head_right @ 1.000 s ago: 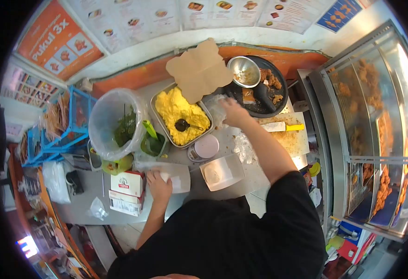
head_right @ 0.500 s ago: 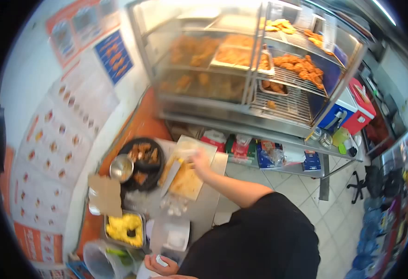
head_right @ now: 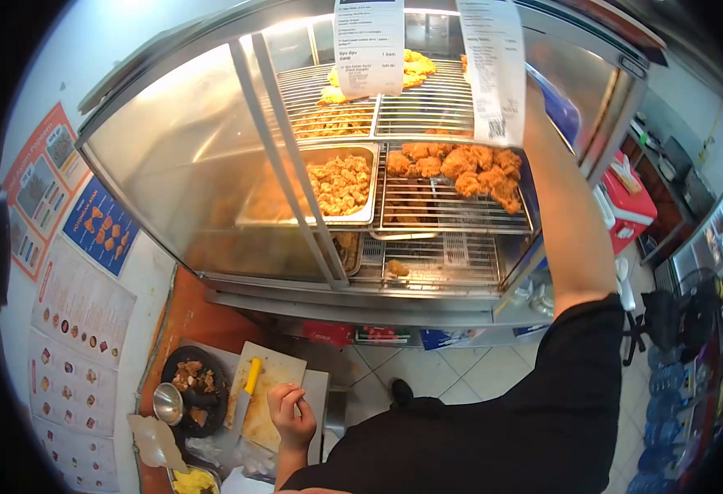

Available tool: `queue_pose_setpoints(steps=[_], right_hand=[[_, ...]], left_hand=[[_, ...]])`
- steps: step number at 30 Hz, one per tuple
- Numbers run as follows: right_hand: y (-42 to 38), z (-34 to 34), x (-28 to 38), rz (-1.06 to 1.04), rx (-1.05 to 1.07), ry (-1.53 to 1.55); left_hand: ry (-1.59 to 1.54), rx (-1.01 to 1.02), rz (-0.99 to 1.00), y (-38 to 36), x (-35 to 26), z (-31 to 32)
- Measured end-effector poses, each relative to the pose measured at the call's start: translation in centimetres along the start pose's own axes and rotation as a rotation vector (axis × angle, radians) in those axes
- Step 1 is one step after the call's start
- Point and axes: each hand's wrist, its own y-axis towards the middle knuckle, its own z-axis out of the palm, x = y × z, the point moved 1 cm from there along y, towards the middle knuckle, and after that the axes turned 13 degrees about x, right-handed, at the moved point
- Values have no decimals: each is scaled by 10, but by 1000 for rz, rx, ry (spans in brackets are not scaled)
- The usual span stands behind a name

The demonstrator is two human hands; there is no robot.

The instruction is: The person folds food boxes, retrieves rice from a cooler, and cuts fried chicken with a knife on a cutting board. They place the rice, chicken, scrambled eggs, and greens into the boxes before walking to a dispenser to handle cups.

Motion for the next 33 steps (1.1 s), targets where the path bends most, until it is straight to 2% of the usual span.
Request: queue_pose_setpoints(steps=[1, 2, 6, 10, 12, 14, 16, 17, 18, 20, 21, 22, 24, 26, 27, 28, 29, 30, 32, 33], right_hand=[[32, 3, 18, 42, 104, -304], [60, 12, 22, 78, 217, -459], [154, 35, 2, 128, 566, -531], [210, 83, -12, 47, 680, -650], [213, 96, 2, 199, 645, -664], [233, 88, -3, 229, 698, -613], [248, 80, 2, 329, 1008, -444], [250, 75, 6, 441, 1032, -329], [252, 75, 9, 437, 1034, -337], [257, 83, 24, 642, 939, -253], [263, 94, 31, 643, 1020, -281], [271, 111, 38, 559, 1026, -626], [264, 126, 68, 480, 1132, -841], [285, 125, 31, 512, 1138, -834], [292, 117, 3, 508, 1130, -652], [290, 115, 10, 503, 1117, -471], [287, 105, 17, 402, 995, -603], [278, 100, 21, 406, 988, -603], [261, 93, 36, 144, 688, -454], [249, 95, 42, 141, 682, -456]], left_hand=[[-15, 19, 3, 7, -1, 11], [-31, 41, 2, 11, -3, 20], [-47, 16, -94, 23, -7, 50], [-68, -8, -230, 28, -11, 66], [-90, 10, -286, 31, -12, 69], [-104, 7, -296, 33, -8, 76], [-117, 23, -310, 37, -4, 83], [-121, 17, -311, 40, -3, 84], [-138, 22, -311, 44, -2, 86], [-160, 13, -312, 51, -2, 91], [-159, 11, -314, 53, -2, 93], [-156, 7, -311, 57, -1, 95], [-162, 13, -283, 59, -1, 98], [-167, 22, -262, 60, -1, 98], [-170, 20, -280, 59, -3, 96], [-174, 19, -298, 58, -5, 96], [-175, 16, -295, 56, -6, 98], [-173, -2, -315, 53, -6, 98], [-169, -20, -329, 46, -5, 98], [-186, -27, -332, 44, -4, 99]])
